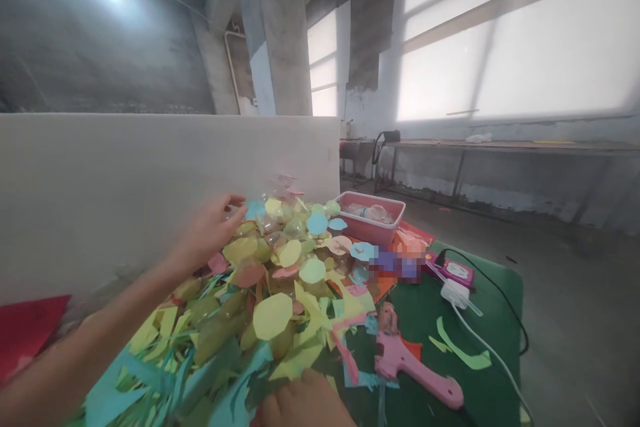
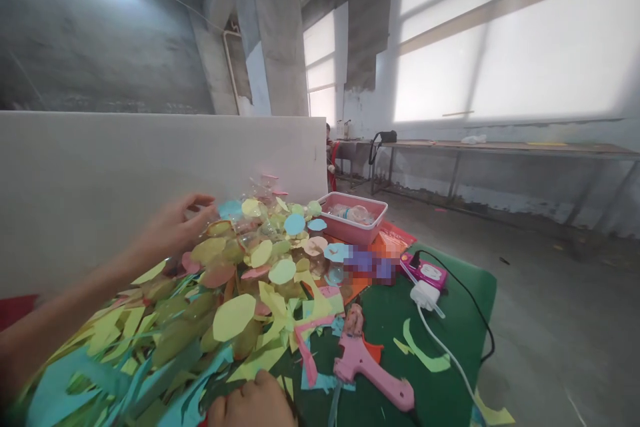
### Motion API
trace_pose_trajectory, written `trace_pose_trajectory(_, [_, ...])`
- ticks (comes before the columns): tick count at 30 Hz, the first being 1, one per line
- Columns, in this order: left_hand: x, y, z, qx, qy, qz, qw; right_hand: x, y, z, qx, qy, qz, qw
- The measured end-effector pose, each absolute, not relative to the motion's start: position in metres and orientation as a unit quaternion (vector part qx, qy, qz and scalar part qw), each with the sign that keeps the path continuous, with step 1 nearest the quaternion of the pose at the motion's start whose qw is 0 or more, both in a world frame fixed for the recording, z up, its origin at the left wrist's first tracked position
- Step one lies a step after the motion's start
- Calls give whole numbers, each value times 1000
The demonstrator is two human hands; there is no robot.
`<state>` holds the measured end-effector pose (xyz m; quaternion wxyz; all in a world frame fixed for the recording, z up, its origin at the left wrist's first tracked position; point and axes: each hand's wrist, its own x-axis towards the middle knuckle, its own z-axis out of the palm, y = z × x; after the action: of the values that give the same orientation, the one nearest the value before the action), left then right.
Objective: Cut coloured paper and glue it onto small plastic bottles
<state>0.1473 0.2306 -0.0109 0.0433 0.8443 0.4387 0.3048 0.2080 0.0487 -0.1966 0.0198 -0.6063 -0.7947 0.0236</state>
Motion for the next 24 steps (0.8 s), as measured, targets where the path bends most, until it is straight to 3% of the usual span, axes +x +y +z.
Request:
trace_pose_trajectory(5, [82,125,-19,803,492,325,82,220,23,-174,-586,-808,30,53])
trace_pose_trajectory(8, [44,93,-33,807,436,396,-34,224,17,-173,-581,-811,22,68])
trace_pose_trajectory(10, [23,91,-44,820,416,389,-58,225,17,-173,-579,-813,25,61])
trace_pose_trajectory(16, [-14,124,-68,847,489,171,120,228,14,-168,-575,-816,28,55])
trace_pose_trajectory(24, [-36,124,-103,875,453,-64,155,231,12,-171,-576,-815,12,57])
